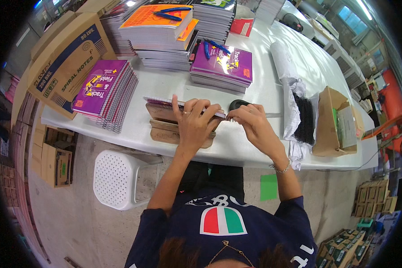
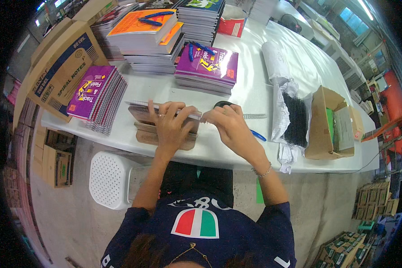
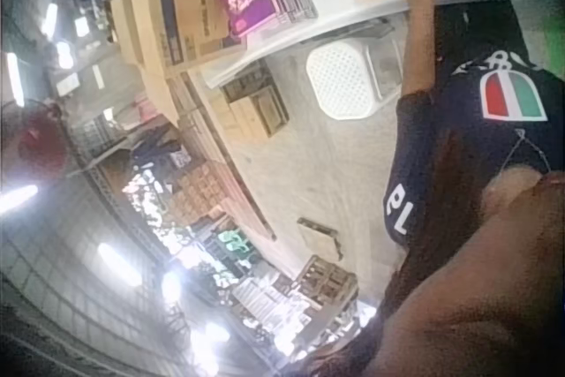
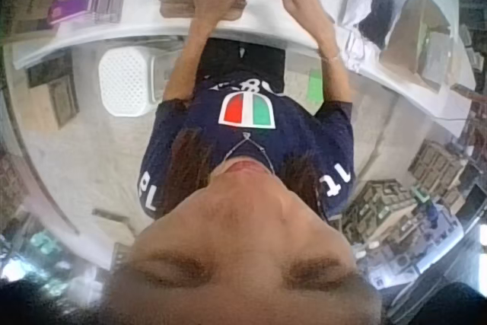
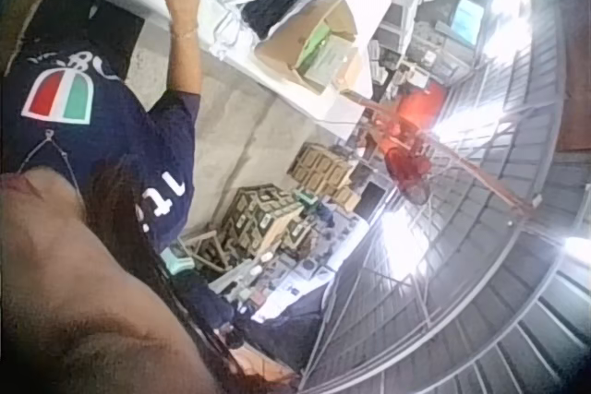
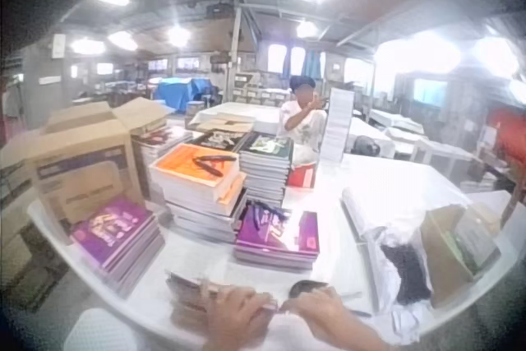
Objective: The person assembles spiral notebooks by sliding a wire coil into the holes of a notebook cover and pages, using a small blue cutting tool to trim and crimp the ends of the coil.
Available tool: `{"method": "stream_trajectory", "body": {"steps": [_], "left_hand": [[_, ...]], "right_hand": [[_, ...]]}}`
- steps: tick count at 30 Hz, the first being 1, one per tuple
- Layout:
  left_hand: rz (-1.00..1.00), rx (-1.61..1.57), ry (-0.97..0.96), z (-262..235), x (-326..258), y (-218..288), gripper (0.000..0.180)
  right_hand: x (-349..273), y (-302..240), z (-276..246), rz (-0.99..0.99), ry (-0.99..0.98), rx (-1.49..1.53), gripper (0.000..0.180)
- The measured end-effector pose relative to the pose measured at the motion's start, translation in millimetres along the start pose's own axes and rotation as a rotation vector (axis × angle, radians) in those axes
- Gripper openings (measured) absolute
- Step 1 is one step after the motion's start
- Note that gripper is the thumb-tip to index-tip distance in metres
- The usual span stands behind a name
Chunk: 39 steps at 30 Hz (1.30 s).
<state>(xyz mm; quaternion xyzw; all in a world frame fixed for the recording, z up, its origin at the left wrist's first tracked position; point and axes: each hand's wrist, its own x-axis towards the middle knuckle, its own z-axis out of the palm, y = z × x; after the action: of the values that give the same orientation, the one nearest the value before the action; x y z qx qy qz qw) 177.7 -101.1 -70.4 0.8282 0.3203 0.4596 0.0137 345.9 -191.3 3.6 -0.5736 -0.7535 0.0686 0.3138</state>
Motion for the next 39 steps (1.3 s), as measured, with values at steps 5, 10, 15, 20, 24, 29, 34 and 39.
{"method": "stream_trajectory", "body": {"steps": [5, 10, 15, 20, 24, 29, 34, 39], "left_hand": [[0.033, -0.026, -0.057, -9.0, 20.3, 7.4, 0.026], [0.218, -0.131, -0.135, -6.9, 18.4, -8.6, 0.023], [0.25, -0.123, -0.047, 0.3, 21.1, -8.2, 0.019], [0.234, -0.114, -0.013, -1.8, 20.5, -4.3, 0.02], [0.21, -0.156, -0.013, -1.9, 21.0, -4.1, 0.02], [0.178, -0.199, -0.069, -4.2, 19.1, -4.3, 0.023], [0.175, -0.23, -0.071, 0.5, 20.0, -5.9, 0.027], [0.009, -0.088, 0.024, -11.7, 15.7, 3.6, 0.034]], "right_hand": [[0.2, -2.9, 9.7, 0.324, 0.019, 0.259, 0.011], [7.2, 40.8, 3.0, 0.416, -0.173, 0.646, 0.023], [3.8, 102.7, 11.9, 0.266, -0.233, -0.098, 0.048], [1.7, 120.0, 27.2, 0.259, -0.402, 0.162, 0.077], [19.1, 90.8, -0.2, 0.247, -0.342, 0.529, 0.076], [32.2, 51.5, -15.4, 0.164, -0.307, 0.943, 0.063], [37.2, 39.7, 0.7, 0.252, -0.264, 1.247, 0.063], [33.3, 37.8, -1.5, 0.225, -0.159, 1.147, 0.063]]}}
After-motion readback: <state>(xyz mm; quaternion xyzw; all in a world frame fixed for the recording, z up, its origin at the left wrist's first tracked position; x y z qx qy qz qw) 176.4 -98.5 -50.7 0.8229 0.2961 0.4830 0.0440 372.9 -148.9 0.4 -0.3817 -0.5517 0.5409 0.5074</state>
